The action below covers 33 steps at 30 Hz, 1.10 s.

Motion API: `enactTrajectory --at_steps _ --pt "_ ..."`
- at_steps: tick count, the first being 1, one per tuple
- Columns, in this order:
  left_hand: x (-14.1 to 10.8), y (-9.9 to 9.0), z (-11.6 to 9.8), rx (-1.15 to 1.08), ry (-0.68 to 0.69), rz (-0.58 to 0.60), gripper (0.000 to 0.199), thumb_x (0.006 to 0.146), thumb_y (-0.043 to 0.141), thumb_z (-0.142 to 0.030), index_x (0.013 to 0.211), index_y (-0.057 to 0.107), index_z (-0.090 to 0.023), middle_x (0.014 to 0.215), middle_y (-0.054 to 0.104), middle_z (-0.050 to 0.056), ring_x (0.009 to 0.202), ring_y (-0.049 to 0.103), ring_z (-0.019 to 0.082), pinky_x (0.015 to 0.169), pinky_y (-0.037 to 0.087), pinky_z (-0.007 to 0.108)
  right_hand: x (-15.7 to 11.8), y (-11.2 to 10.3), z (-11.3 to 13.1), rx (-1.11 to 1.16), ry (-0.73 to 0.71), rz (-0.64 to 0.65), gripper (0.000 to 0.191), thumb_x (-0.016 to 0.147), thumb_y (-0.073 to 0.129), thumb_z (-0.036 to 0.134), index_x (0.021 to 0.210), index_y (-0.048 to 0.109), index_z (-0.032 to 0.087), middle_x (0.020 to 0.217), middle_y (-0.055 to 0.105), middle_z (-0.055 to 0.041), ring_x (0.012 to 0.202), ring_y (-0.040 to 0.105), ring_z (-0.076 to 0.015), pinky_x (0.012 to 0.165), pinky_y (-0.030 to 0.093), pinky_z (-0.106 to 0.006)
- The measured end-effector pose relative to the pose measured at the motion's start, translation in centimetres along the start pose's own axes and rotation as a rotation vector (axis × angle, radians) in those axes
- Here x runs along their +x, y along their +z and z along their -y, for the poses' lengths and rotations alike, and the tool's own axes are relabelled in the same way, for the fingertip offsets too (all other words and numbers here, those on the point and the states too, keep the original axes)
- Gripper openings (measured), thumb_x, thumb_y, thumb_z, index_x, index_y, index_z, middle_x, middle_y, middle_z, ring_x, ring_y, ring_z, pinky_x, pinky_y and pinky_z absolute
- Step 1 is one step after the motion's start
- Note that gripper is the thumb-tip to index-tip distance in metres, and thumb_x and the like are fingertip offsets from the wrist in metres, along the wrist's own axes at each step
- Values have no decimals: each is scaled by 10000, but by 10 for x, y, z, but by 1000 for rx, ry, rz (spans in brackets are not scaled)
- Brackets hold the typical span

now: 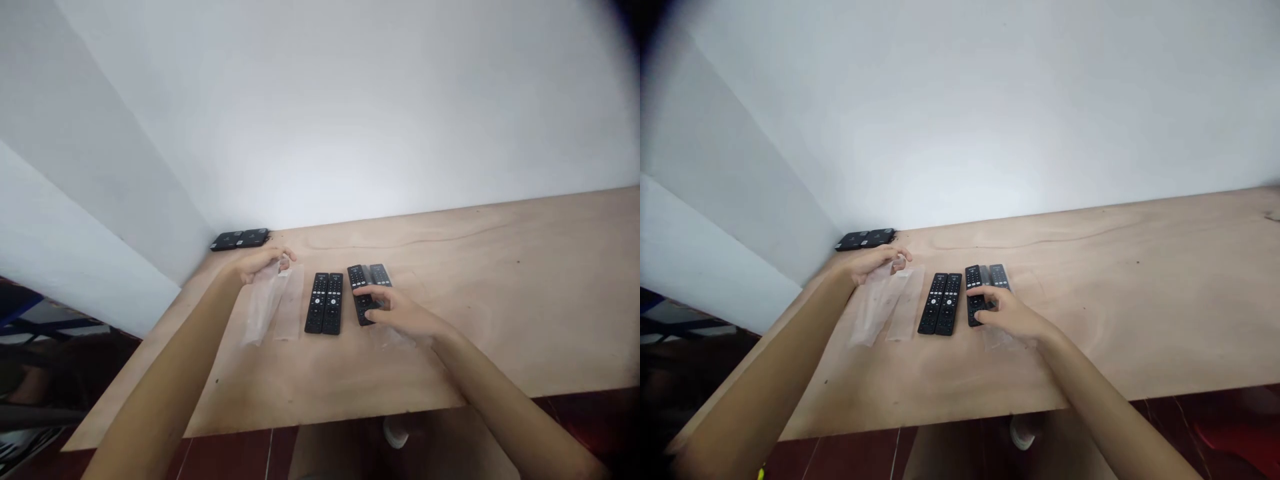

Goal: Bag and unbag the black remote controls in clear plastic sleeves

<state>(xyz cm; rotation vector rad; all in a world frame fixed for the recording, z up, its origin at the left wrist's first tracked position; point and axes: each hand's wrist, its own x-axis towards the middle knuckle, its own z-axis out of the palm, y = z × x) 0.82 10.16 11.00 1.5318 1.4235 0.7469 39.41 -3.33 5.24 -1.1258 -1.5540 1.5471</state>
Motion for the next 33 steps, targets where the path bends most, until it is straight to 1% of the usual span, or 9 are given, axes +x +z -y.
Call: enactTrajectory --at_steps 4,7,10,15,18,23,26,29,33 --pt "4 0 17 114 46 33 226 701 760 -292 908 823 -226 986 799 45 905 727 238 713 571 292 -7 19 7 -59 70 -1 621 901 751 179 1514 684 250 1140 788 -83 767 757 -193 669 671 -335" --pt "10 13 38 174 117 28 239 749 733 -331 934 822 -208 960 798 51 841 713 225 700 555 298 -9 27 9 -109 95 -25 657 900 732 168 1547 658 259 1010 770 -50 609 645 -141 508 551 -261" --pt "14 22 52 220 194 63 275 768 734 -334 979 838 -192 926 811 62 763 700 218 695 559 322 -10 29 9 -153 84 -58 642 878 706 148 1506 690 279 1031 736 -31 622 601 -120 493 505 -226" --pt "19 24 53 289 336 50 339 736 774 -305 1048 855 -200 1188 835 108 1032 736 280 936 592 384 -13 35 6 -152 109 -111 626 874 651 171 1494 686 253 914 674 -3 580 553 -125 484 484 -244" --pt "17 20 54 317 386 -16 446 812 770 -380 1218 821 -202 1322 778 133 1085 715 279 990 585 397 -15 39 -4 -160 50 -194 639 870 670 193 1506 683 251 953 720 -26 569 544 -128 492 469 -263" --pt "-26 16 65 341 447 -139 448 1064 577 -508 1362 727 -208 1467 699 155 1324 654 308 1180 519 473 -15 40 -29 -174 -6 -249 629 882 679 237 1510 694 269 896 753 -22 562 559 -150 507 439 -282" --pt "-69 21 80 367 499 -72 437 1150 456 -470 1380 745 -237 1569 679 120 1506 584 304 1340 383 505 -13 42 -38 -263 -60 -293 594 903 676 260 1495 716 243 971 787 -46 650 645 -182 603 529 -320" --pt "-101 27 99 582 551 47 484 1174 445 -442 1593 643 -298 1722 576 67 1652 452 317 1397 300 567 -12 47 -41 -324 -73 -323 565 907 701 264 1468 750 212 871 783 -41 690 677 -218 715 596 -384" --pt "-107 33 121 783 583 62 535 1179 456 -452 1677 558 -285 1797 470 78 1702 376 339 1401 296 604 -13 56 -42 -348 -128 -362 543 916 710 277 1455 760 234 1240 807 -111 865 737 -254 889 637 -467"
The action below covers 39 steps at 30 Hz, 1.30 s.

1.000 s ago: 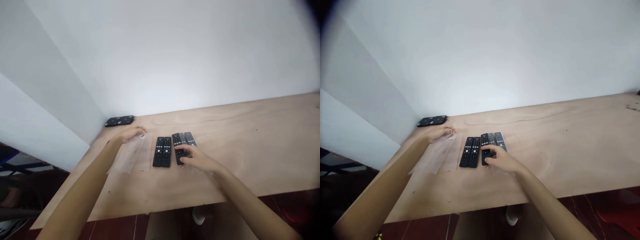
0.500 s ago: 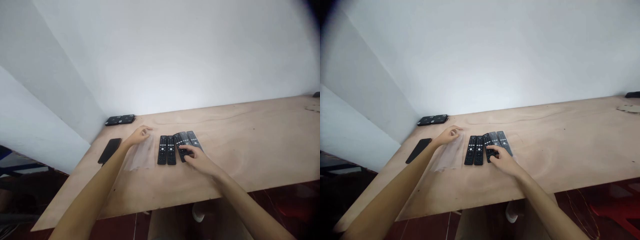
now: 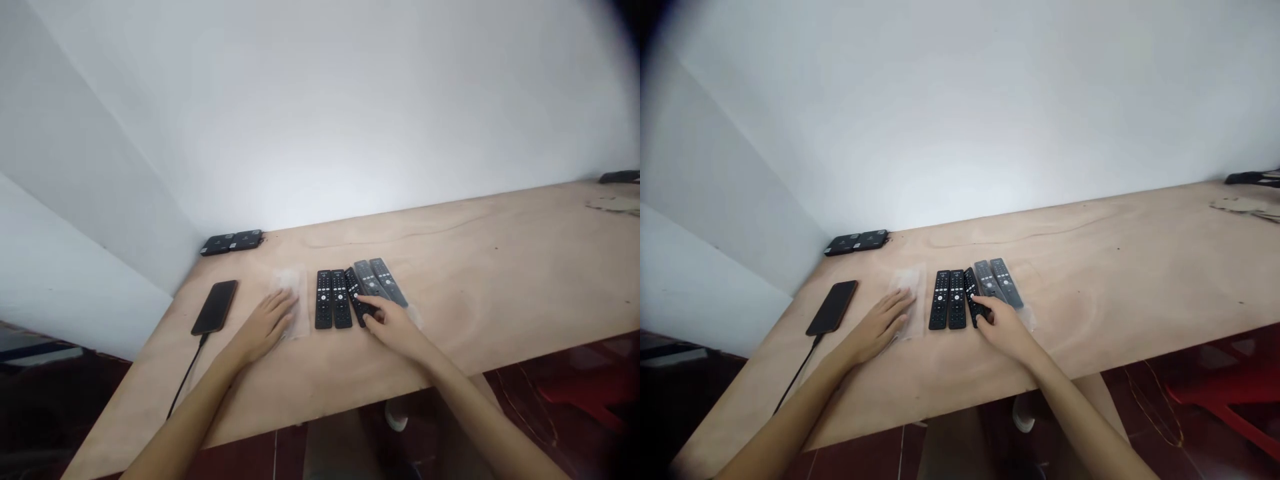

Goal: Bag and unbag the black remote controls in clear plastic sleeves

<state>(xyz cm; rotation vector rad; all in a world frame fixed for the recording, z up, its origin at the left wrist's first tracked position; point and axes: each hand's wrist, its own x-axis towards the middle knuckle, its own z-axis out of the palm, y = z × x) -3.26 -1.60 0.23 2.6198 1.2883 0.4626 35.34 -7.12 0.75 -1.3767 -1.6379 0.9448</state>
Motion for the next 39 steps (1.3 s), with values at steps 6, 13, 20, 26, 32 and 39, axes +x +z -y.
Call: enactTrajectory --at_steps 6,13,20,26,32,39 --pt "13 12 6 62 -50 -32 540 1174 463 -486 1682 550 -324 1819 431 84 1694 378 362 1371 328 637 1 8 -10 32 -48 -58 427 923 714 308 1333 807 234 1544 673 -162 1157 758 -307 946 660 -474" --pt "19 15 1 28 -111 -115 516 1158 489 -506 1628 615 -337 1749 513 112 1603 487 376 1322 393 621 1 6 -13 95 -43 -85 394 961 696 373 1318 794 241 1628 586 -151 1313 705 -323 931 671 -446" --pt "16 7 -1 54 -152 -287 489 1172 419 -431 1578 627 -254 1611 607 153 1511 514 359 1299 389 622 3 10 -12 166 -9 -47 447 1027 635 450 1403 722 225 1070 810 -103 607 711 -199 519 580 -334" --pt "10 -1 -11 83 -158 -406 439 1165 387 -414 1392 707 -217 1423 672 177 1380 583 359 1218 448 581 1 11 -13 90 -131 -129 266 1052 565 370 1164 763 231 1241 767 -135 890 758 -261 788 643 -412" --pt "3 -3 -21 140 -99 -461 366 1122 458 -380 1332 721 -236 1354 708 172 1313 632 372 1168 480 583 -4 10 -11 -75 -245 -212 256 1048 556 274 1072 809 242 1182 772 -149 1106 687 -350 1023 573 -553" --pt "3 6 -45 185 93 -403 419 1031 647 -354 1442 721 -313 1458 732 138 1377 655 382 1221 491 619 -9 -1 -17 -347 -343 -152 340 1078 598 286 1347 802 328 1537 726 -88 1490 530 -422 1223 409 -685"
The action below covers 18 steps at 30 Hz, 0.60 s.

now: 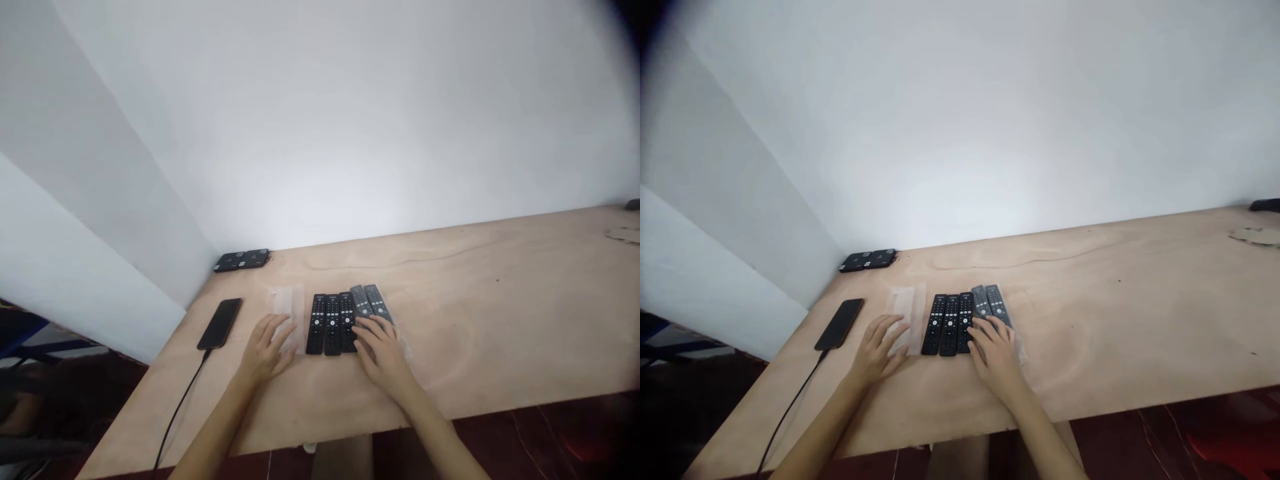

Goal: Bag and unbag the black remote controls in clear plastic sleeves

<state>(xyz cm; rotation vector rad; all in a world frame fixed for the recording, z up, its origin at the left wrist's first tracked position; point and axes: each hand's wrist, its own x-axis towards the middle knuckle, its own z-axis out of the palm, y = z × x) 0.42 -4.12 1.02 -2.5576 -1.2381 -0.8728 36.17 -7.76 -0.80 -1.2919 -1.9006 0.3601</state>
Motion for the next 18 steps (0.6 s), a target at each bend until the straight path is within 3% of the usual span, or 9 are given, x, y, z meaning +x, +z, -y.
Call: enactTrajectory --at_steps 2,5,7,10,14,18 --pt "11 6 -23 3 153 78 577 1057 629 -346 1632 583 -354 1607 657 125 1484 599 380 1262 468 633 -1 -8 -7 -103 -45 88 403 1105 583 314 1475 737 348 1656 642 -71 1576 474 -422 1253 392 -691" --pt "36 21 -62 -3 297 260 709 1088 615 -464 1759 392 -435 1807 446 64 1650 417 419 1357 312 720 -3 -20 -19 -179 -36 196 535 1117 595 376 1652 579 399 1770 516 -39 1657 393 -426 1285 378 -702" --pt "50 32 -81 1 248 310 728 1093 604 -543 1769 338 -491 1858 340 22 1707 276 492 1337 241 819 -5 -24 -24 -205 -31 243 587 1119 601 400 1700 515 402 1797 474 -33 1671 381 -419 1301 379 -691" --pt "58 51 -93 4 119 314 721 1101 594 -576 1761 305 -542 1877 285 -12 1725 158 552 1300 232 876 -7 -24 -29 -238 -27 264 567 1132 572 384 1697 524 383 1802 463 -36 1660 407 -405 1310 385 -671" --pt "54 69 -96 27 -4 298 703 1091 596 -611 1744 340 -554 1870 304 -2 1710 201 566 1298 188 888 -8 -18 -30 -280 -2 225 570 1136 556 365 1703 514 398 1789 483 -28 1639 444 -394 1288 415 -649" --pt "54 75 -104 49 -68 253 711 1092 620 -580 1744 338 -543 1870 313 3 1697 260 540 1318 166 847 -9 -15 -31 -362 0 183 562 1142 537 371 1703 511 405 1790 481 -5 1627 460 -386 1270 426 -629"
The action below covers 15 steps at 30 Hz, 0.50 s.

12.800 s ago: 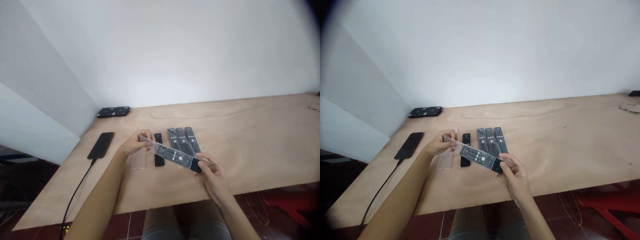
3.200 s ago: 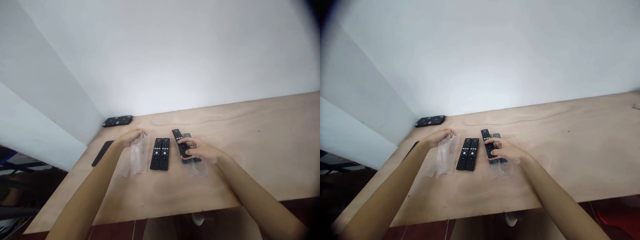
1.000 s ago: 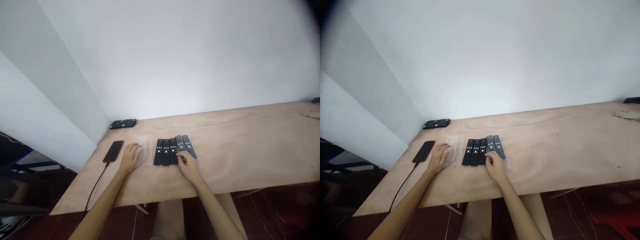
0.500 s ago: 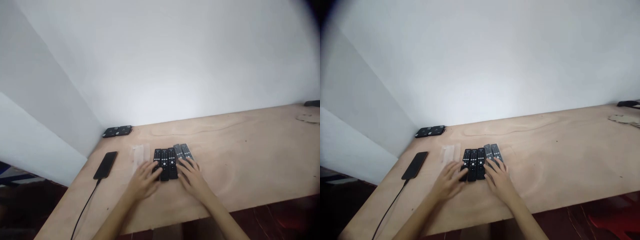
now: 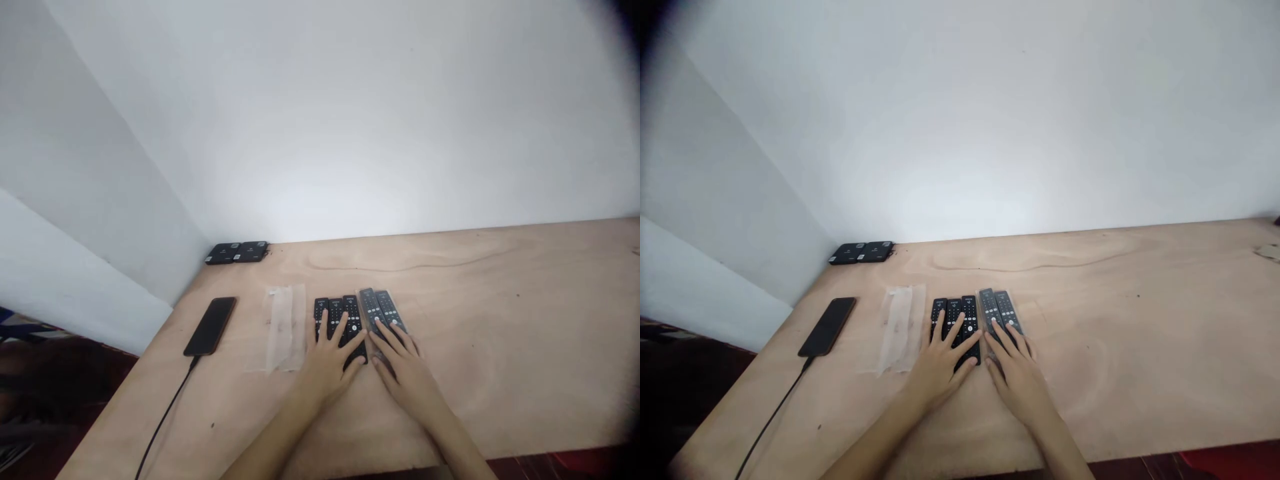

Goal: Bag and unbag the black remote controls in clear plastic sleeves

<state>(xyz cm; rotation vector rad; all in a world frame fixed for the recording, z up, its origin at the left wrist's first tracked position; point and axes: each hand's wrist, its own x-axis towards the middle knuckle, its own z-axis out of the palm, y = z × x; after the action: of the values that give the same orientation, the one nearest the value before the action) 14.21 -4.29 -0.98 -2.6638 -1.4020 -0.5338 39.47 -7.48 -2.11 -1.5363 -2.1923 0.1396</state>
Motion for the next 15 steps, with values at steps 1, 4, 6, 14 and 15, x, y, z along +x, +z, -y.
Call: enactTrajectory --at_steps 1,4,6,14,15 --pt "2 0 -2 2 -15 -8 714 1093 626 -567 1743 331 -547 1874 306 -7 1695 273 529 1324 174 829 0 0 -1 -19 0 -9 559 1146 530 377 1704 509 403 1792 477 -1 1624 464 -383 1263 431 -621" --pt "8 2 -8 0 -54 -24 703 1095 635 -542 1736 345 -551 1871 317 -15 1685 301 511 1330 192 790 -1 1 -5 -57 3 -34 546 1149 522 382 1694 528 376 1795 473 -7 1620 468 -377 1247 441 -592" --pt "13 3 -10 -3 -73 -34 685 1089 646 -545 1723 387 -547 1858 349 -8 1677 314 512 1328 190 782 -1 1 -9 -67 8 -49 515 1144 530 387 1656 580 354 1782 495 -17 1618 469 -385 1246 431 -594" --pt "19 -6 -11 -35 -42 -53 651 1091 642 -532 1714 488 -427 1845 376 83 1691 307 473 1335 238 750 -4 -1 -11 -78 -79 -139 363 1114 608 352 1447 753 347 1588 710 -45 1563 509 -446 1228 337 -672" --pt "17 -9 -13 -40 -32 -67 648 1093 645 -512 1714 495 -399 1846 367 98 1693 307 459 1341 245 740 -6 -2 -7 -73 -81 -149 358 1115 611 340 1443 753 337 1571 723 -51 1533 537 -438 1214 348 -656"
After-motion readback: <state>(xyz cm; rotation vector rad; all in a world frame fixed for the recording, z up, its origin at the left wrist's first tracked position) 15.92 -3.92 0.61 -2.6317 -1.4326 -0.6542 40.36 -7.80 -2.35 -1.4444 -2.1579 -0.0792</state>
